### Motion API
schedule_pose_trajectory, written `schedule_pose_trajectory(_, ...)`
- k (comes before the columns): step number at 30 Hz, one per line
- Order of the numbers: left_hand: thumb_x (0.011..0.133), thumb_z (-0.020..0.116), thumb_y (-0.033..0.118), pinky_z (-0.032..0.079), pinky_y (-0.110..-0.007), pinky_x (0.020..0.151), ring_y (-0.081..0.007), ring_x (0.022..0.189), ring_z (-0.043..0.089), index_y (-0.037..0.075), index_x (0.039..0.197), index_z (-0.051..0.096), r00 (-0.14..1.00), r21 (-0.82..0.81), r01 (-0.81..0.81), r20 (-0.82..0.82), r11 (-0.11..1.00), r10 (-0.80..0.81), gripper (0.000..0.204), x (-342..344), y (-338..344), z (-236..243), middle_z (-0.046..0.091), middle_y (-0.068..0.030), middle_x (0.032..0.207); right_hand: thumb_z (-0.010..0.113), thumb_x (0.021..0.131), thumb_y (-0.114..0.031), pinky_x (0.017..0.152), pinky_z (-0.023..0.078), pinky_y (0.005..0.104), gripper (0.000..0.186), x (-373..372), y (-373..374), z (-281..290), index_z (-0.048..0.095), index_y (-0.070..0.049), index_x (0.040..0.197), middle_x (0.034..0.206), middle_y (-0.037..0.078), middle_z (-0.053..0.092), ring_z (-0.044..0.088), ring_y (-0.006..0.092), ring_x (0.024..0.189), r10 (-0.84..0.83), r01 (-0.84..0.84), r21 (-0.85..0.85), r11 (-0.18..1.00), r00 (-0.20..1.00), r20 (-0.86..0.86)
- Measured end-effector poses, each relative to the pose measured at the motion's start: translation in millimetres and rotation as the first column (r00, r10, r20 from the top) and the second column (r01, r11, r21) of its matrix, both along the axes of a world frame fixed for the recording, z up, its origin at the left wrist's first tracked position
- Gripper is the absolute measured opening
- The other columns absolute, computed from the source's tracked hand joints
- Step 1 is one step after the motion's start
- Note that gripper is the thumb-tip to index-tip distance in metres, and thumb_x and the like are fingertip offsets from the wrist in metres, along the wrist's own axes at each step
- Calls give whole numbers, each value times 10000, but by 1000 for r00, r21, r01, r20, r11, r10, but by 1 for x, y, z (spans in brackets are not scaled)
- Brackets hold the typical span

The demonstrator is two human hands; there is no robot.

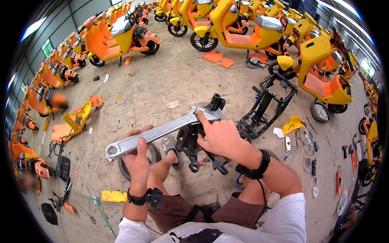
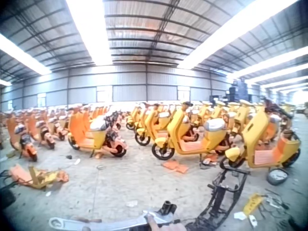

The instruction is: The person works on a scooter frame by hand and with a large adjustable wrench to secure components, before picking up a mobile phone from a workbench.

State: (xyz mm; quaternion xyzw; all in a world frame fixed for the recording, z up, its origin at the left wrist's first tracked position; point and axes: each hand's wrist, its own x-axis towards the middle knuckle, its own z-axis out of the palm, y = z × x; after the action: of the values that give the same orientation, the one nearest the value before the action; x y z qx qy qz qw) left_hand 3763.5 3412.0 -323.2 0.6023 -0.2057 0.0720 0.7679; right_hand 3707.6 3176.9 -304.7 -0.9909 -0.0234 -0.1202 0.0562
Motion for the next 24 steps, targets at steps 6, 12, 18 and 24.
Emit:
schedule_pose_trajectory(6, 967, 461, 144, 521, -362, 867, -288, 1035, 599, 16, 1129, 444, 996, -129, -59, -76, 990, 49, 207, 3, -8, 3, 577, -246, 1132, 573, 808, -308, 519, 462, 405, 549, 4, -6, 5, 479, -37, 1277, 592, 131, 604, 602, 315, 545, -9, 2, 203, 979, 999, 36)
schedule_pose_trajectory(12, 972, 450, 148, 530, -371, 854, -287, 1018, 605, 24, 1106, 435, 985, -224, -57, -173, 973, 18, 184, -1, -13, 9, 587, -230, 1096, 649, 788, -384, 721, 478, 414, 363, 54, -63, 40, 672, -83, 990, 865, 117, 672, 626, 310, 861, 190, -240, 133, 962, 931, 312)
schedule_pose_trajectory(18, 965, 479, 175, 539, -358, 739, -271, 1041, 566, 24, 1095, 396, 974, -207, -37, -226, 978, -11, 216, -3, -14, 20, 555, -200, 1142, 776, 629, -519, 860, 469, 389, 631, 135, -53, 73, 681, -79, 1071, 1081, 135, 646, 600, 303, 1009, 365, -338, 155, 928, 744, -559)
schedule_pose_trajectory(24, 962, 468, 139, 496, -284, 490, -250, 1009, 561, 29, 1121, 377, 957, -235, 2, -282, 972, -70, 214, -6, -11, 25, 538, -212, 1166, 841, 590, -439, 828, 491, 361, 640, 176, -38, 59, 674, -81, 1094, 1082, 126, 663, 627, 272, 983, 339, -382, 137, 914, 535, -774)
